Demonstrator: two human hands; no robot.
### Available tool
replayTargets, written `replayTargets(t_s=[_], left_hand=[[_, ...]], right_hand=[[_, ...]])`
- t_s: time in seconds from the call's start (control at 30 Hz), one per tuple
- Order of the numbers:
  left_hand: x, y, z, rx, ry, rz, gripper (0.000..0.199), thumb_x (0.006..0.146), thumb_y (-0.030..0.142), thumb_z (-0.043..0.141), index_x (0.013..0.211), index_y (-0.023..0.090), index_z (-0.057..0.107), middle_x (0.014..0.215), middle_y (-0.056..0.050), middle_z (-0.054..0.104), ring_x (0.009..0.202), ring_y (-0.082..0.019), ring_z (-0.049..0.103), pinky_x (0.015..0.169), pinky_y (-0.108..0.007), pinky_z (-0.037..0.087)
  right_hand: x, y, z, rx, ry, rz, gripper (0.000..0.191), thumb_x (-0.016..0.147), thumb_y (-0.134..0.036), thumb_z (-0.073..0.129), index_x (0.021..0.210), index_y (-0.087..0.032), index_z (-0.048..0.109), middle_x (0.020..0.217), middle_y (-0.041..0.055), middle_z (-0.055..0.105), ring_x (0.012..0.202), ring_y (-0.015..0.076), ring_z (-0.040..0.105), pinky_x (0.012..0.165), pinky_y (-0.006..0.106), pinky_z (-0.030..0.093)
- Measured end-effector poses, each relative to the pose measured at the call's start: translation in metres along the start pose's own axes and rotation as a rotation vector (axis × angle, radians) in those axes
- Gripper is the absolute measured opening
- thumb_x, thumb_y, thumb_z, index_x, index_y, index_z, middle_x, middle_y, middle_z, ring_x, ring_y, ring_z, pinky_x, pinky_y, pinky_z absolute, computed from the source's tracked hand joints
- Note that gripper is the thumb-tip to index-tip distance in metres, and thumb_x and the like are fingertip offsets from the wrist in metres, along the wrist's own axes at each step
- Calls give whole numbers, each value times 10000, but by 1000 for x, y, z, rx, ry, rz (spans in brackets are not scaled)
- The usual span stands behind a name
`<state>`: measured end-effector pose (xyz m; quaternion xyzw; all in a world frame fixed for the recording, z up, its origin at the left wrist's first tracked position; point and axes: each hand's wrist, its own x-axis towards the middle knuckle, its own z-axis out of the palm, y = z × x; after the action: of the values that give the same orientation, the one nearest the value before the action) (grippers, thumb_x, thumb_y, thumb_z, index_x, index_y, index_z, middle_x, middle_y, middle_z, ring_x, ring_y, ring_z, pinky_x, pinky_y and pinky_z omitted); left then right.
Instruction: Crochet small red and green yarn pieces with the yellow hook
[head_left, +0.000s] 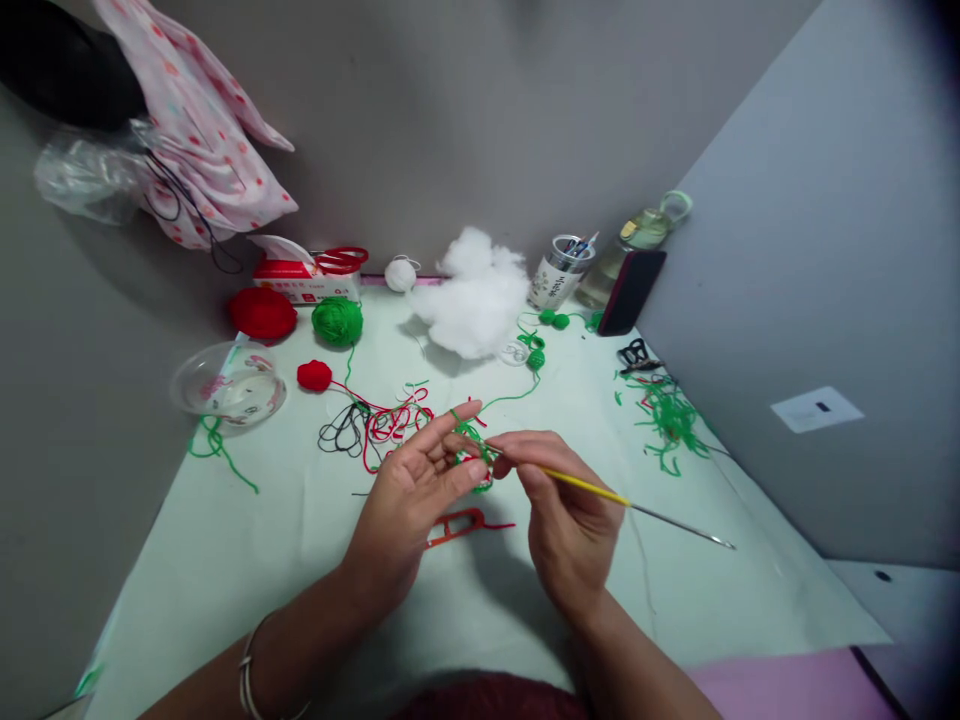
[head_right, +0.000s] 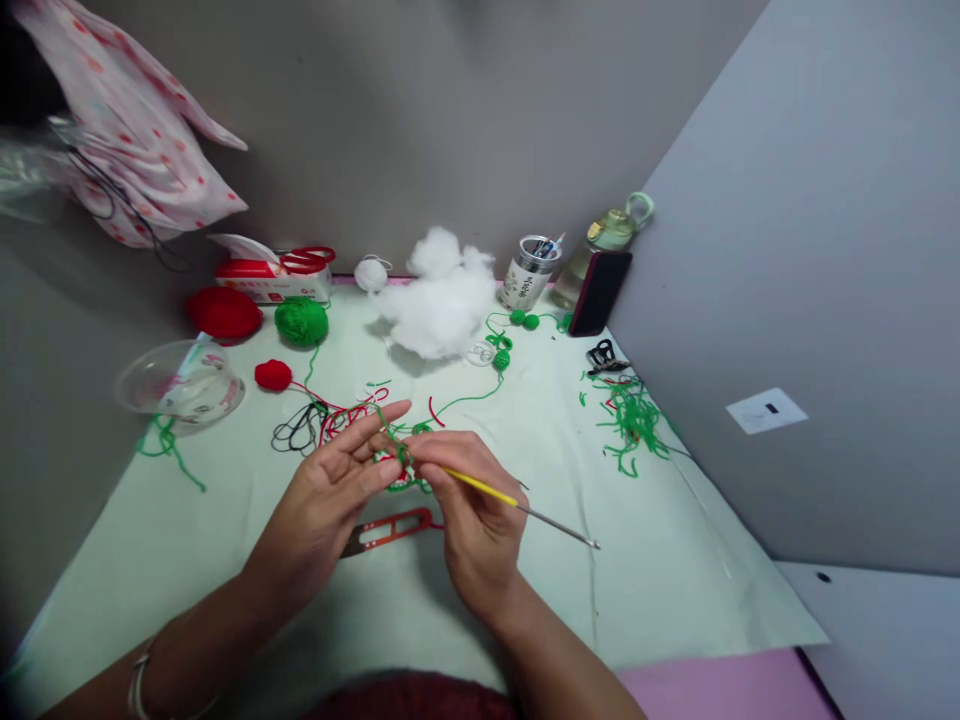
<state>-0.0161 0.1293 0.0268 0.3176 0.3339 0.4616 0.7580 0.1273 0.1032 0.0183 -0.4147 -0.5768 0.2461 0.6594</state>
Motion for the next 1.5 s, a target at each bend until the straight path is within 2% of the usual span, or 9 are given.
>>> replayTargets(t_s=[0.23, 0.33, 0.43, 0.53, 0.73, 0.83, 1.03, 1.23, 1.5], left_hand=[[4, 4, 4, -167, 27, -183, 447, 767, 276, 925, 1200, 243, 819, 901, -18, 739, 877, -150, 666, 847, -267, 520], [6, 7, 1, -185, 1, -247, 402, 784, 260, 894, 1178, 210, 828, 889, -32, 720, 839, -152, 631, 819, -276, 508], [8, 9, -3, -114, 9, -141, 393, 800, 229, 871, 1189, 205, 827, 854, -16, 686, 810, -145, 594, 855, -288, 489], [6, 7, -2, -22, 56, -2, 461, 802, 211, 877, 1255, 248, 801, 860, 7, 667, 852, -148, 601, 873, -282, 485], [-3, 1, 7, -127, 20, -140, 496, 803, 291, 897, 1285, 267, 782, 900, -2, 697, 833, -147, 630, 825, -279, 507], [2, 6, 4, -175, -8, -220, 424, 799, 257, 881, 1217, 221, 818, 890, -27, 705, 841, -155, 622, 853, -289, 494], [6, 14, -4, -78, -47, -124, 395, 795, 244, 876, 1187, 218, 838, 860, -20, 679, 816, -147, 568, 860, -284, 452], [3, 9, 2, -70, -77, -100, 489, 834, 229, 841, 1313, 303, 775, 938, -12, 698, 914, -174, 622, 930, -330, 460], [6, 17, -4, -94, -79, -178, 473, 761, 230, 892, 1229, 232, 825, 836, -2, 603, 785, -132, 531, 805, -273, 444]], right_hand=[[-7, 2, -6, -494, -117, -323, 353, 967, -58, 671, 1223, -270, 788, 1153, 84, 777, 1005, 208, 753, 801, 326, 637], [1, 1, -10, -248, -10, -141, 288, 997, -92, 635, 1145, -279, 796, 968, 42, 783, 841, 178, 741, 716, 312, 625], [10, 0, -10, 80, 96, 86, 179, 1020, -189, 633, 1007, -251, 801, 832, 21, 740, 669, 154, 694, 601, 298, 602], [9, 0, -5, 145, 40, 172, 165, 1028, -238, 631, 1028, -243, 795, 834, 22, 726, 614, 143, 678, 565, 296, 599], [-11, 3, 0, -427, -47, -296, 329, 979, -78, 651, 1173, -294, 805, 1095, 74, 740, 958, 201, 728, 764, 337, 625], [-4, 2, -6, -249, 12, -139, 296, 999, -85, 620, 1155, -269, 791, 965, 50, 742, 847, 181, 712, 707, 327, 608], [14, 1, -11, 205, 99, 139, 160, 1016, -257, 650, 946, -231, 791, 811, 30, 700, 623, 145, 633, 531, 287, 546], [5, 3, -5, 173, -18, 150, 152, 1019, -251, 665, 1026, -270, 816, 932, 39, 742, 733, 153, 664, 639, 312, 561], [12, 4, -9, 236, 85, 170, 136, 1001, -280, 684, 948, -232, 800, 822, 23, 712, 657, 142, 657, 577, 281, 570]])
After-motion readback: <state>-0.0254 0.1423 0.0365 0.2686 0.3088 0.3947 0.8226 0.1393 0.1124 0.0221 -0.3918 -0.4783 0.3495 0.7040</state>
